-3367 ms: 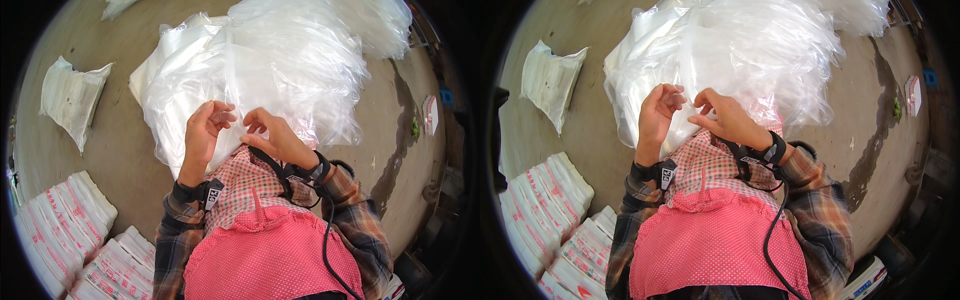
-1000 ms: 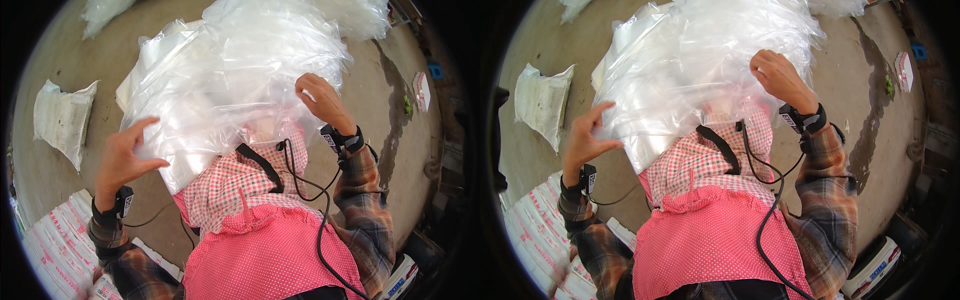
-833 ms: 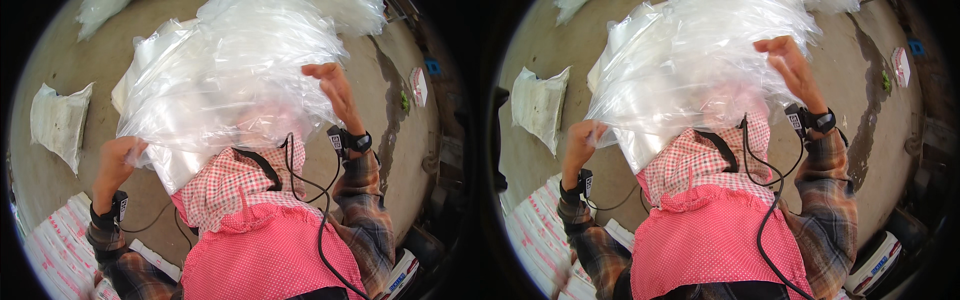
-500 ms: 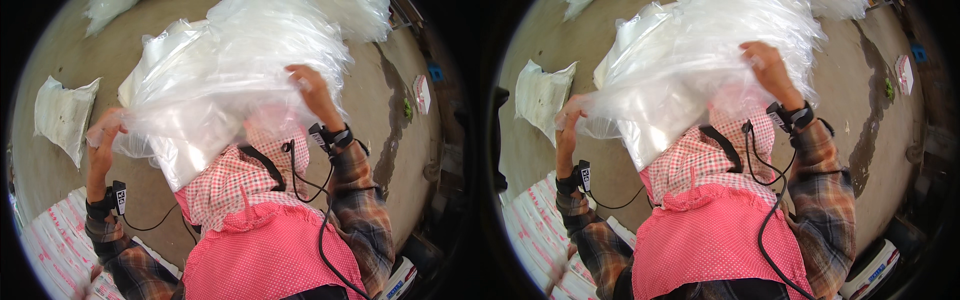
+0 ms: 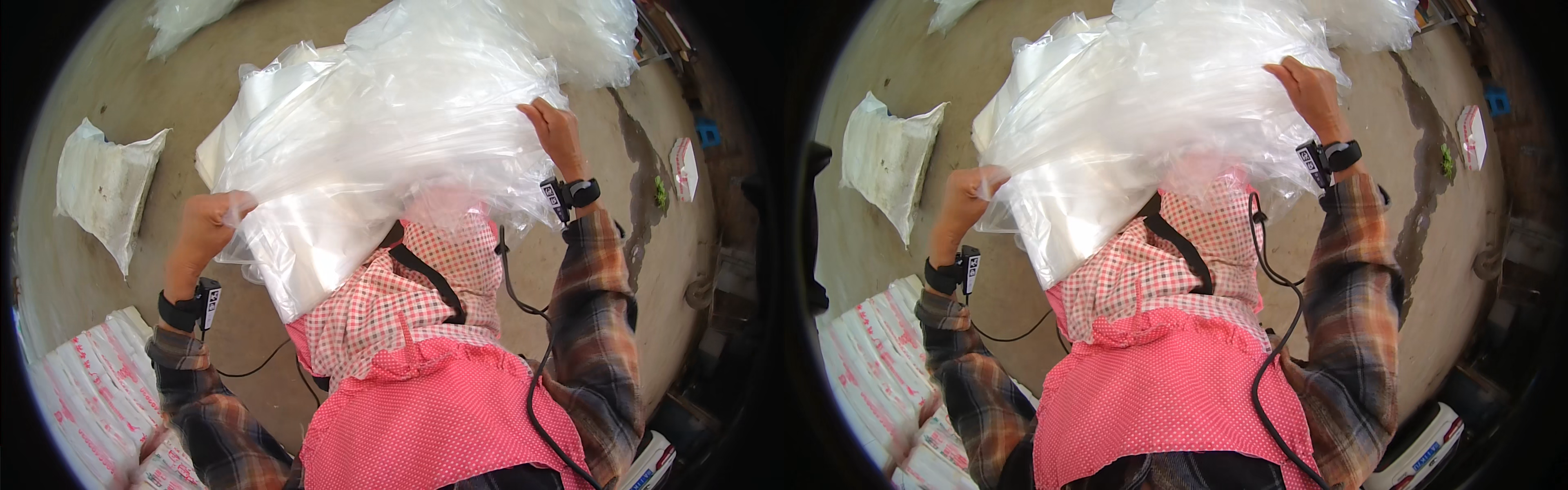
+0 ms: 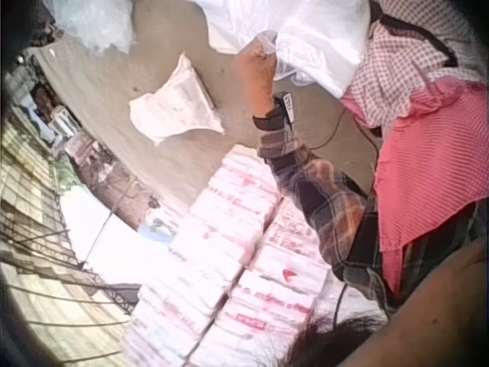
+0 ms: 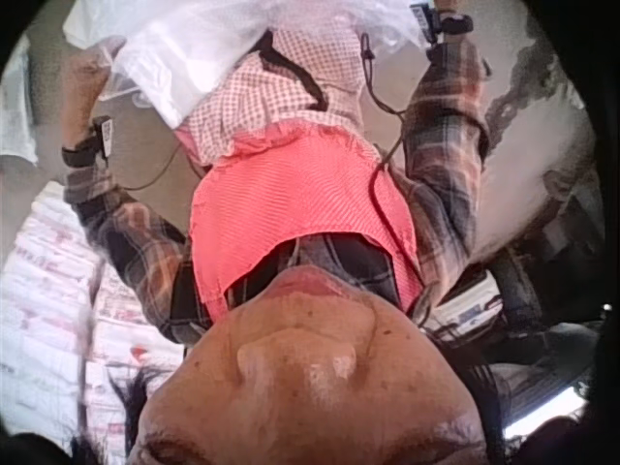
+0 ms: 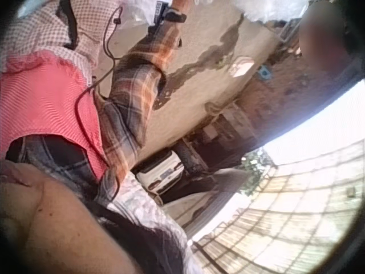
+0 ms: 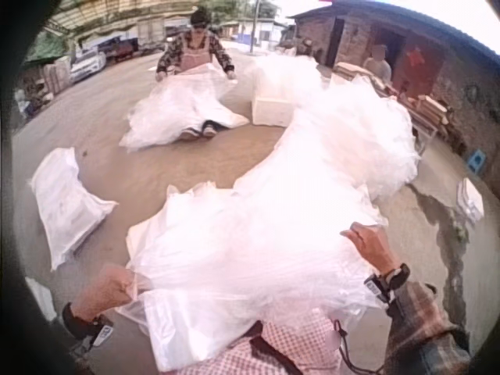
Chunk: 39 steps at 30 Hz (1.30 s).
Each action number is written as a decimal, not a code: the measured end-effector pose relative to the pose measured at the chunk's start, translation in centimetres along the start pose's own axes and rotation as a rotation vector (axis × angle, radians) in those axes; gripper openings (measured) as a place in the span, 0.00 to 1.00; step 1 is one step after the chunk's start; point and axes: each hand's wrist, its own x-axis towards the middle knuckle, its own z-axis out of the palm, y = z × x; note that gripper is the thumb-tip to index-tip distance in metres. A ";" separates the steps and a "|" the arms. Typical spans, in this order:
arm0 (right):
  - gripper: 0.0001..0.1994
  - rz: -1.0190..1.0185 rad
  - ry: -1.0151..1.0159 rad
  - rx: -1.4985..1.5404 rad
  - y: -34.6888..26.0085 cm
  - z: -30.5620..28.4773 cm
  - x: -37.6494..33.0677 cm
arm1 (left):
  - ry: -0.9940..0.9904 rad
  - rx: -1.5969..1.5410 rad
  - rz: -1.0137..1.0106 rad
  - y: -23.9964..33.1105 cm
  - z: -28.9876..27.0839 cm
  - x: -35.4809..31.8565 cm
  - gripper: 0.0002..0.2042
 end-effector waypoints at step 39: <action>0.08 1.325 -0.027 0.568 20.3 1.1 -23.9 | 0.611 -0.484 -0.834 -10.5 15.1 -10.1 0.10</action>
